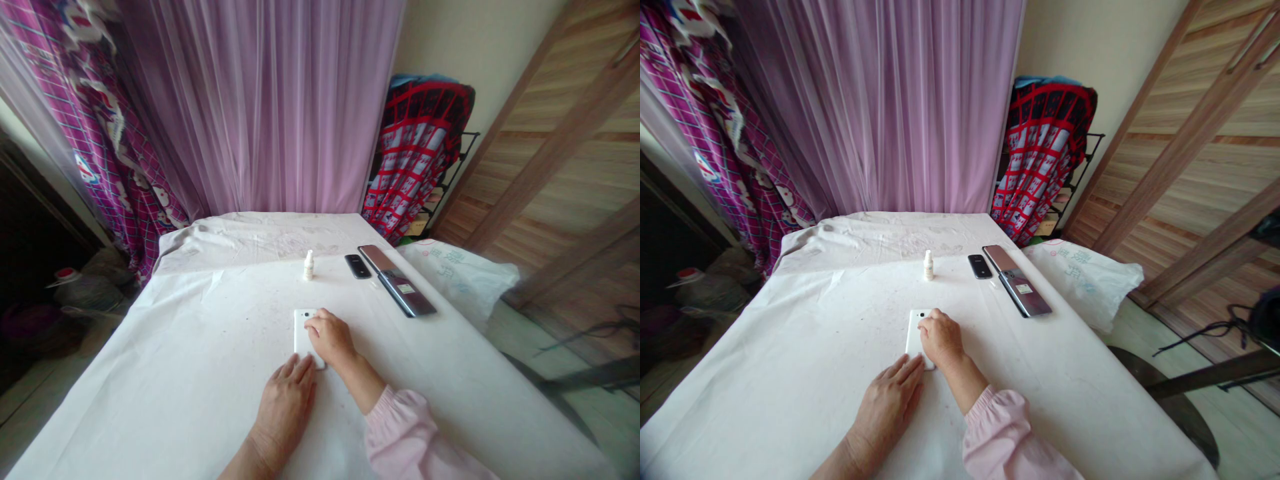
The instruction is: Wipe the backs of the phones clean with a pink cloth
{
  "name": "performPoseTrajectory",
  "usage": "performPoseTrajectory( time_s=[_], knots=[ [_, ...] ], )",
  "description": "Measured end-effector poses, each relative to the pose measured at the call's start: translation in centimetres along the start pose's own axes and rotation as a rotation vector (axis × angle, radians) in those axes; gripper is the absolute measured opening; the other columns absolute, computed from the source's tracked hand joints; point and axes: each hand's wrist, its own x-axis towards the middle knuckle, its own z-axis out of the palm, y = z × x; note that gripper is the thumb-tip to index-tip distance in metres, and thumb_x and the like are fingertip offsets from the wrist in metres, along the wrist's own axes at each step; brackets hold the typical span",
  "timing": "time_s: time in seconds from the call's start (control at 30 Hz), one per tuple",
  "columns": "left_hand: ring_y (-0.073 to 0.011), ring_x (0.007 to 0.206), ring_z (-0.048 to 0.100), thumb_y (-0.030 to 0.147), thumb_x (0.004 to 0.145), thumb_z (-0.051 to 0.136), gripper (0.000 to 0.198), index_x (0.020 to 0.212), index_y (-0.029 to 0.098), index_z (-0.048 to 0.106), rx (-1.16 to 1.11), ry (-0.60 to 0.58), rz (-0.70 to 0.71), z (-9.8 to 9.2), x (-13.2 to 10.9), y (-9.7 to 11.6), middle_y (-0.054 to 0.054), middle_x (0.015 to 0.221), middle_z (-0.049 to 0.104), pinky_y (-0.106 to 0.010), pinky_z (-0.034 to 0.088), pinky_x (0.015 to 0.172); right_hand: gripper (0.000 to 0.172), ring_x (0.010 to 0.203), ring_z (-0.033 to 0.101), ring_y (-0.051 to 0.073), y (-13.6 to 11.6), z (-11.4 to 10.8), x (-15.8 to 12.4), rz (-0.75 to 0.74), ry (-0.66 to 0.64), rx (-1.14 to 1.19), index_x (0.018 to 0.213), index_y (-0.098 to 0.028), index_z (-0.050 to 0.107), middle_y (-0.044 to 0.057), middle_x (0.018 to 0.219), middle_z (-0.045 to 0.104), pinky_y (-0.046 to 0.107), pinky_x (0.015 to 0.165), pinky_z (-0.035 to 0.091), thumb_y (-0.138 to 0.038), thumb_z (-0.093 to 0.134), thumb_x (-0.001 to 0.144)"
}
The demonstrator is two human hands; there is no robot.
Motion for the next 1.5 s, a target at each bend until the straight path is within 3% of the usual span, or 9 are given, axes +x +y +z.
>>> performPoseTrajectory(
  time_s=[0.43,1.07,1.5],
  knots=[
    [-0.0279,0.109,0.062,0.012,0.085,0.056,0.032,0.116,0.015,0.063,0.007,0.035,0.016,-0.1,0.1,0.0,-0.007,0.12,0.067,-0.04,0.056,0.089,0.028,0.092,0.061,0.013,-0.3,-0.5,-0.5,0.04,-0.046,0.016,0.093,-0.027,0.074,0.002,0.102,0.067,0.02,0.08,0.042,-0.017,0.049,0.086],
    [-0.0261,0.108,0.063,0.012,0.087,0.05,0.032,0.117,0.015,0.062,0.001,0.065,0.027,-0.1,0.0,0.0,-0.008,0.118,0.067,-0.038,0.056,0.088,0.027,0.09,0.061,0.013,0.4,-0.2,1.3,0.106,0.023,-0.023,0.098,-0.03,0.072,0.001,0.103,0.066,0.02,0.078,0.042,-0.022,0.048,0.091],
    [-0.0242,0.109,0.063,0.013,0.088,0.048,0.031,0.115,0.017,0.063,-0.017,0.081,0.015,0.2,-0.1,-0.1,-0.008,0.118,0.067,-0.037,0.055,0.089,0.025,0.093,0.061,0.013,0.4,-0.1,-0.3,0.081,0.014,0.009,0.097,-0.029,0.072,0.002,0.104,0.065,0.02,0.081,0.042,-0.021,0.049,0.09]
  ],
)
